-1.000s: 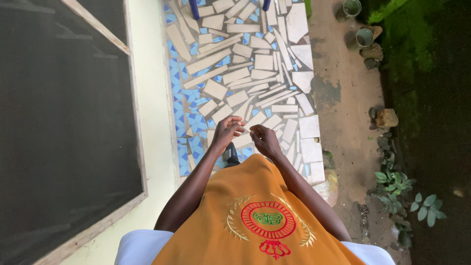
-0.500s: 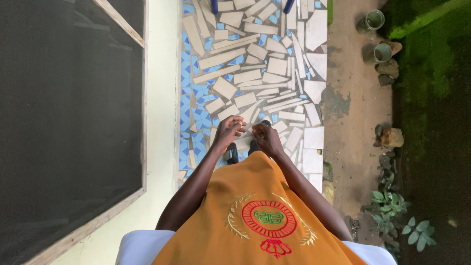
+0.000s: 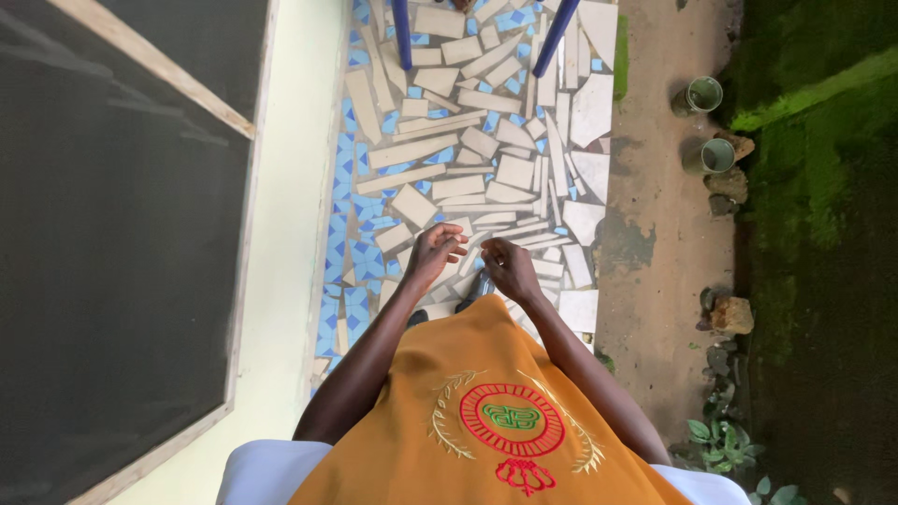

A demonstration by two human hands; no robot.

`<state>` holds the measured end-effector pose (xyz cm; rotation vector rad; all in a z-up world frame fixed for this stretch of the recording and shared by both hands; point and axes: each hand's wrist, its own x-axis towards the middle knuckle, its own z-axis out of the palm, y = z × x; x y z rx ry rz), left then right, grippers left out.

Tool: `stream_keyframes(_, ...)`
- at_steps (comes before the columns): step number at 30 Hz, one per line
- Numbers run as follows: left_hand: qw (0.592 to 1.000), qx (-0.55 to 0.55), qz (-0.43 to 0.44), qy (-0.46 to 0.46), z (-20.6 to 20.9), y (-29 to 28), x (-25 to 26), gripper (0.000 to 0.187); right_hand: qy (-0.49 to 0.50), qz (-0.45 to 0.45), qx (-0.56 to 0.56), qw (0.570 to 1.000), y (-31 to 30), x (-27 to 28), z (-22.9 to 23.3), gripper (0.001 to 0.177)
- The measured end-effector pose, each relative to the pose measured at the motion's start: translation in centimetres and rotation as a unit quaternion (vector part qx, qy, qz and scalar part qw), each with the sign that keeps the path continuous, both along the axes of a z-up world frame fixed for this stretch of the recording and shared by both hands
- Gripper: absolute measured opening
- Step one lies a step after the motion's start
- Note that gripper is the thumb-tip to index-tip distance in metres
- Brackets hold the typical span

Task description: The person transfers glasses and mugs from an outdoor table to a stand by hand, picking up items from the table, carrying them, and setting them down on the stand.

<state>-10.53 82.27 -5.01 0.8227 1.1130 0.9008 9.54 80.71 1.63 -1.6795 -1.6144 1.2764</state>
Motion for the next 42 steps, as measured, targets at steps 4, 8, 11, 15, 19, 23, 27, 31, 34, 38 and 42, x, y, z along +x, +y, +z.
stream_keyframes(4,1.000,-0.011,-0.019,0.003,0.1,2.1,3.3,0.034,-0.011,-0.014,0.022,1.000,1.8,2.9,-0.4,0.027)
stream_keyframes(8,0.999,-0.020,-0.037,0.013,0.7,3.7,5.9,0.035,0.001,-0.035,-0.017,0.999,2.5,5.4,-0.6,0.026)
stream_keyframes(11,0.998,-0.024,-0.049,0.020,0.9,4.7,7.6,0.035,0.041,-0.043,-0.006,0.998,2.8,7.0,-1.3,0.025)
stream_keyframes(15,0.998,-0.019,-0.062,0.022,1.1,5.7,9.3,0.035,0.034,-0.052,-0.024,0.998,3.6,8.9,-1.9,0.026)
stream_keyframes(19,0.996,-0.018,-0.079,0.037,1.0,6.6,10.3,0.035,0.032,-0.057,-0.019,0.998,4.5,9.6,-1.5,0.026)
stream_keyframes(23,0.997,-0.015,-0.076,0.027,0.3,7.9,10.8,0.035,0.021,-0.065,-0.042,0.997,5.4,9.6,-1.0,0.027)
stream_keyframes(27,0.996,-0.016,-0.085,0.015,-0.7,9.4,10.7,0.034,0.045,-0.076,-0.046,0.995,6.5,9.5,-1.1,0.027)
stream_keyframes(31,0.996,-0.021,-0.085,0.008,-0.4,11.7,10.9,0.034,0.045,-0.083,-0.034,0.995,8.6,9.7,-1.0,0.028)
stream_keyframes(34,0.994,-0.007,-0.104,0.030,0.6,14.3,11.0,0.034,0.030,-0.092,-0.023,0.995,10.8,9.7,-0.4,0.028)
stream_keyframes(38,0.994,0.001,-0.106,0.038,1.6,17.8,10.6,0.035,0.001,-0.112,-0.022,0.993,14.0,9.2,0.4,0.027)
stream_keyframes(42,0.994,0.003,-0.106,0.033,2.1,21.0,9.2,0.036,0.008,-0.108,-0.015,0.994,17.5,7.8,0.8,0.027)
